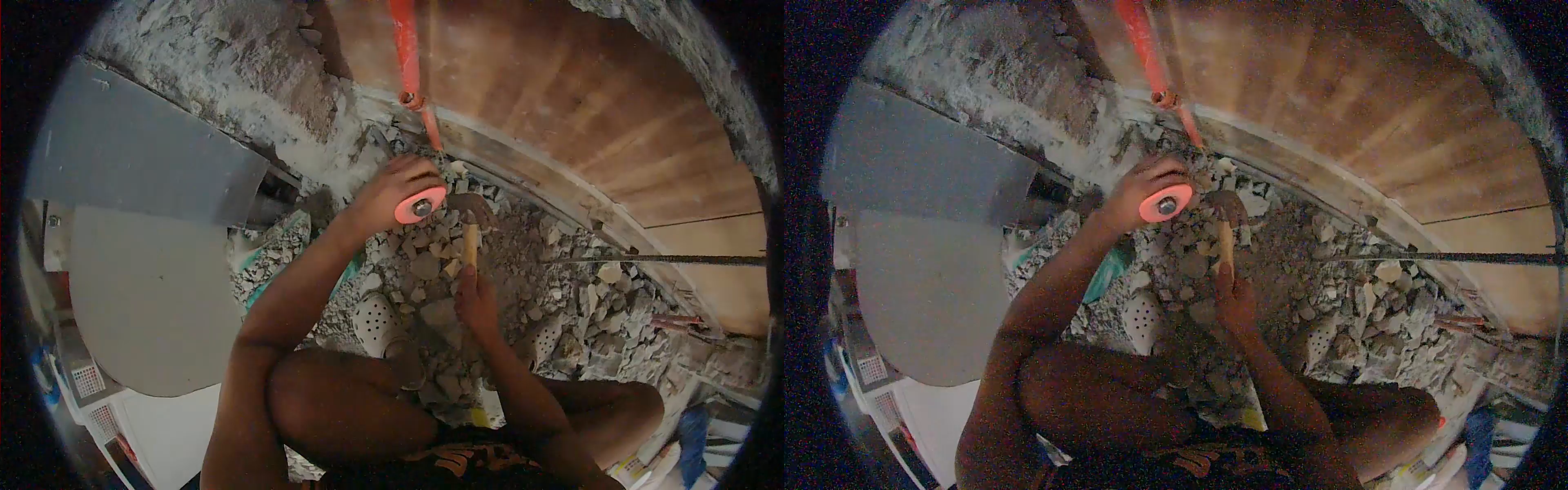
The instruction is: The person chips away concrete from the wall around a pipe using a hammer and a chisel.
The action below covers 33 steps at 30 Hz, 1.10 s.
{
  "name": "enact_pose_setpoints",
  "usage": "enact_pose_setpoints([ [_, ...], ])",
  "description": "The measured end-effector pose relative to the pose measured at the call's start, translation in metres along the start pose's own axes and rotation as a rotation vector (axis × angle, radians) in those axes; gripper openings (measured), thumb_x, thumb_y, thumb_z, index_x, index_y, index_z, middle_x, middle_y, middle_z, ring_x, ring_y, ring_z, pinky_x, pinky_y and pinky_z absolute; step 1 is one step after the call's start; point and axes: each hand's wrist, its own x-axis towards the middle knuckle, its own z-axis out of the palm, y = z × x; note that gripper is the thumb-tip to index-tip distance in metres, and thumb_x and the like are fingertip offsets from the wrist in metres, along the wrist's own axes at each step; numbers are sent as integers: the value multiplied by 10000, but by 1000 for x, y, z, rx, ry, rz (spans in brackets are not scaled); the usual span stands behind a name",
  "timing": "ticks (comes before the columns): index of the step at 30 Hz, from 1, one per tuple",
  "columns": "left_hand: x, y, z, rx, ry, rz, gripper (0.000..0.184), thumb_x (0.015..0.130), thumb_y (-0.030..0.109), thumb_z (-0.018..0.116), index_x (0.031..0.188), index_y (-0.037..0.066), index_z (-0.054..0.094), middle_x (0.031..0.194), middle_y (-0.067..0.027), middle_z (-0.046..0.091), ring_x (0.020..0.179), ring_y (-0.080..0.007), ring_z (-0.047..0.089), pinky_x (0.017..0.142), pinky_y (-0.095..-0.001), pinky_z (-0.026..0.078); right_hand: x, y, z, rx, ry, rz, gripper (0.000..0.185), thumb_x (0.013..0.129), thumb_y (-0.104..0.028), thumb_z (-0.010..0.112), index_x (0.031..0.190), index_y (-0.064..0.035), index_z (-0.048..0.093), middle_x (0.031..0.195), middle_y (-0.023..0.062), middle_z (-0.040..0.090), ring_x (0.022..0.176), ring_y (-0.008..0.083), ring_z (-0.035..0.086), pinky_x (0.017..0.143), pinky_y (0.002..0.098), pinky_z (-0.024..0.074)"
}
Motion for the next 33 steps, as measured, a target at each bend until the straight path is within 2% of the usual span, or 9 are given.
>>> enact_pose_setpoints([
  [6,8,13,-8,51,189,-23,436,641,113,733,1065,92,635,1082,-54,593,1066,-275,561,922,-391,437,0,5,-1,18,48,70,492,961,-569,431,788,-117,523,560,-47,426,438,65,419,393,247,335],
  [8,11,21,-8,61,223,14,424,637,116,735,1050,85,641,1083,-60,592,1066,-284,560,921,-393,439,2,4,-3,-69,84,39,635,954,-588,414,689,-33,572,571,47,512,522,171,482,482,365,371],
  [11,24,39,-14,49,251,50,411,645,119,734,1045,89,644,1060,-61,592,1046,-291,563,921,-398,439,5,6,-5,-6,54,77,509,963,-558,429,777,-93,519,552,-17,434,460,91,441,417,285,349],
  [18,10,13,14,91,261,-24,471,641,168,742,1093,108,627,1113,-69,561,1065,-279,540,940,-411,425,9,14,-6,-36,95,-68,531,965,-551,427,708,-91,493,545,-2,444,447,104,458,412,295,368],
  [21,-31,-38,48,73,101,-125,511,633,205,748,1121,127,616,1119,-70,549,1076,-272,534,959,-409,413,10,15,-12,-33,85,40,522,973,-542,414,705,-100,484,539,-3,438,431,105,448,401,295,369],
  [23,-45,-34,58,288,-94,113,502,646,228,747,1123,142,617,1075,-60,551,1065,-273,539,954,-415,414,13,26,-15,-60,120,89,519,976,-540,409,700,-106,482,530,-9,423,422,104,430,394,290,354],
  [28,-30,-3,47,180,-230,124,457,660,264,743,1078,134,614,1016,-55,567,1022,-267,566,894,-418,450,12,17,-12,38,48,66,504,979,-536,403,723,-108,478,535,-8,425,423,100,422,391,286,345],
  [30,-19,19,59,-75,-319,-40,550,625,314,760,1130,164,601,1142,-67,571,1128,-304,534,958,-456,438,13,25,-13,-8,67,41,495,982,-531,395,731,-111,472,539,-9,427,429,95,422,390,284,343],
  [33,-9,48,62,-14,-411,56,562,614,310,759,1123,145,589,1089,-77,562,1084,-312,541,933,-441,450,14,24,-16,69,57,67,453,978,-482,449,796,-75,527,538,18,457,412,137,433,388,305,357],
])
